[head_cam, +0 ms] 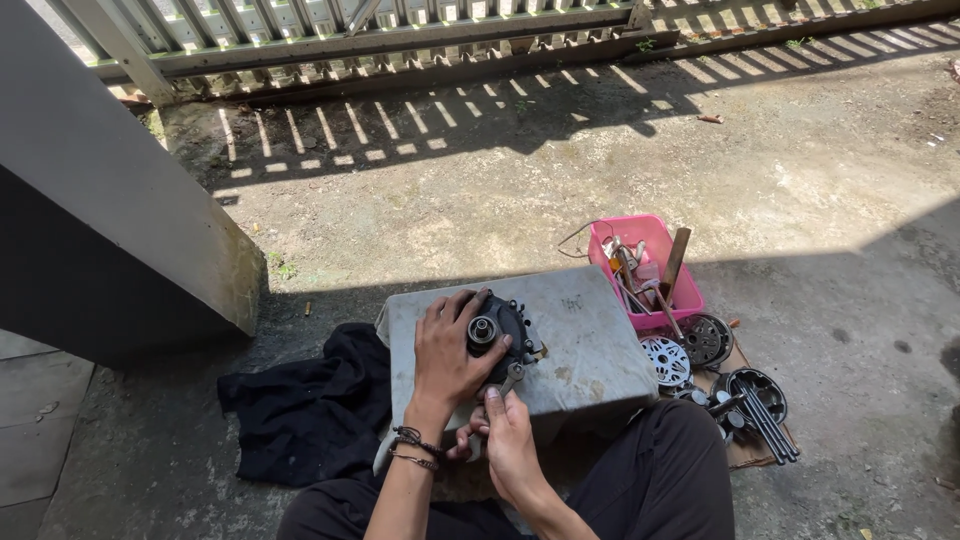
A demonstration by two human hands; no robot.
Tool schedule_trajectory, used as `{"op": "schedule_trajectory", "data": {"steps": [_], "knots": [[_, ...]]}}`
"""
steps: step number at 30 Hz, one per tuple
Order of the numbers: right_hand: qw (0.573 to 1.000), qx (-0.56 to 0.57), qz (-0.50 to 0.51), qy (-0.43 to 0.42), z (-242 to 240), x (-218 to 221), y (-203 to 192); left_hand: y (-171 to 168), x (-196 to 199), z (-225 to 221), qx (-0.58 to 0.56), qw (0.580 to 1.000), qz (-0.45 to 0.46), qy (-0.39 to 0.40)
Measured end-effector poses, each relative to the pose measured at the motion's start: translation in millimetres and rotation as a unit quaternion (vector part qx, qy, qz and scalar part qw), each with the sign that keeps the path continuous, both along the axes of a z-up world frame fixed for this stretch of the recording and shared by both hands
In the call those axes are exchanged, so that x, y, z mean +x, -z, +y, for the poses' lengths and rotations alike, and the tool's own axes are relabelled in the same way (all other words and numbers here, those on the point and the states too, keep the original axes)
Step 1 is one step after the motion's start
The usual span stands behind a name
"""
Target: Repairing a mechanical component by loosening or tightening bolts with a wrench
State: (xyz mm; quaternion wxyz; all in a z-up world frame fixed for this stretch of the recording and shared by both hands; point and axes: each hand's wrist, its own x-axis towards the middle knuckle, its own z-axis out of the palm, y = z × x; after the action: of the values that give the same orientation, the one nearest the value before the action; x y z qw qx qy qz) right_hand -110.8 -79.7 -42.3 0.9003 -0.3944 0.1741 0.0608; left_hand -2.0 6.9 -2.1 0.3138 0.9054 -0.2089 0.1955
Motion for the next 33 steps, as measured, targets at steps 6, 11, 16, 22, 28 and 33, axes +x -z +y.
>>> {"op": "schedule_trajectory", "data": {"steps": [6,11,16,22,28,33], "knots": [[0.977,-0.134,0.044,-0.157,-57,-2,-9,0,1,-1,0.007,1.0,-0.012,-0.003],[0.891,-0.239,0.048,-0.382,-138,37,-27,-4,0,0,0.002,1.0,-0.011,-0.004],[0.766,-0.288,0.029,-0.574,-184,116,-45,3,4,2,-0.002,0.998,0.059,0.005],[0.726,-0.345,-0.027,-0.595,-186,137,-67,8,6,3,0.011,0.998,0.055,-0.002],[0.802,-0.346,-0.052,-0.484,-192,95,-64,12,6,1,0.01,0.999,0.049,-0.005],[0.903,-0.214,-0.032,-0.372,-192,51,-30,9,6,-2,0.007,1.0,-0.022,-0.019]]}}
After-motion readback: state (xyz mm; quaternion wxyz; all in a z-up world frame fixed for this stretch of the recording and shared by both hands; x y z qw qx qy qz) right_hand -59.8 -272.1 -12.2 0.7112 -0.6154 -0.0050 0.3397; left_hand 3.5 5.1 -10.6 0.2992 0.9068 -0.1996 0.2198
